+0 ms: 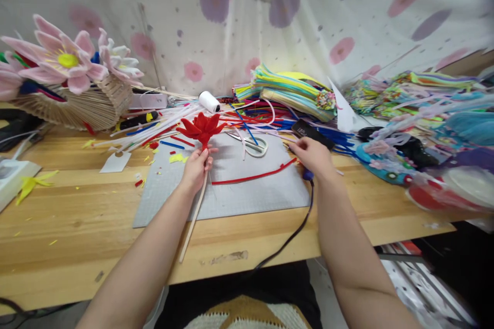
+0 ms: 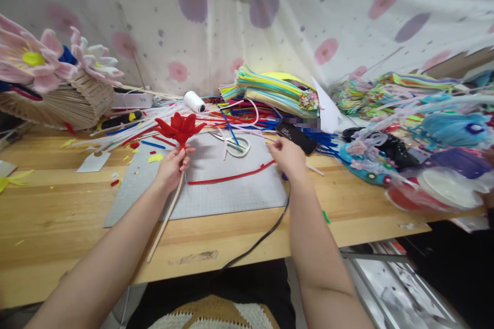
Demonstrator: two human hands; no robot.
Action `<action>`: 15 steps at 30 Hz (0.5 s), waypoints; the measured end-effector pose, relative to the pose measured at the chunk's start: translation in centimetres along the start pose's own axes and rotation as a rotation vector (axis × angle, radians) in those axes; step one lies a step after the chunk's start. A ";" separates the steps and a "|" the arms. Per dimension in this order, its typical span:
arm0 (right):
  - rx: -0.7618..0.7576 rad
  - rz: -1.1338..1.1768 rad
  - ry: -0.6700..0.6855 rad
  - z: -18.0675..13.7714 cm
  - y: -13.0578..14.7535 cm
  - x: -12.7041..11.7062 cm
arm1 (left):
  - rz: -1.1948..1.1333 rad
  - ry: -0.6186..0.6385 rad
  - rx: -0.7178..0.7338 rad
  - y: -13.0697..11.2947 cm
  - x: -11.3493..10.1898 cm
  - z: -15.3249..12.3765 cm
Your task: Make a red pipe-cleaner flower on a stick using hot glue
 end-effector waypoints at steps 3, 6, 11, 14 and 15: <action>0.169 -0.244 0.108 0.7 -4.8 -0.4 | -0.005 0.000 -0.018 0.0 0.2 -0.1; 0.255 -0.295 0.142 0.4 -7.1 0.6 | -0.017 0.016 -0.068 -0.1 0.5 -0.5; 0.337 -0.185 0.079 0.1 -7.5 1.2 | -0.072 0.015 -0.121 -0.1 0.5 -0.9; 0.392 -0.120 -0.097 0.0 -7.4 0.3 | -0.148 0.023 -0.176 0.0 0.5 -0.8; 0.399 -0.066 -0.172 -0.1 -7.3 -0.1 | -0.168 0.025 -0.194 0.0 0.5 -0.8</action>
Point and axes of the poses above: each hand's wrist, its own z-axis towards the middle knuckle, its own x-axis out of the palm, y = z × x, the point moved 2 cm from there along z, towards the middle knuckle, and after that the axes turned 14 degrees about -y, right-handed, at the moved point
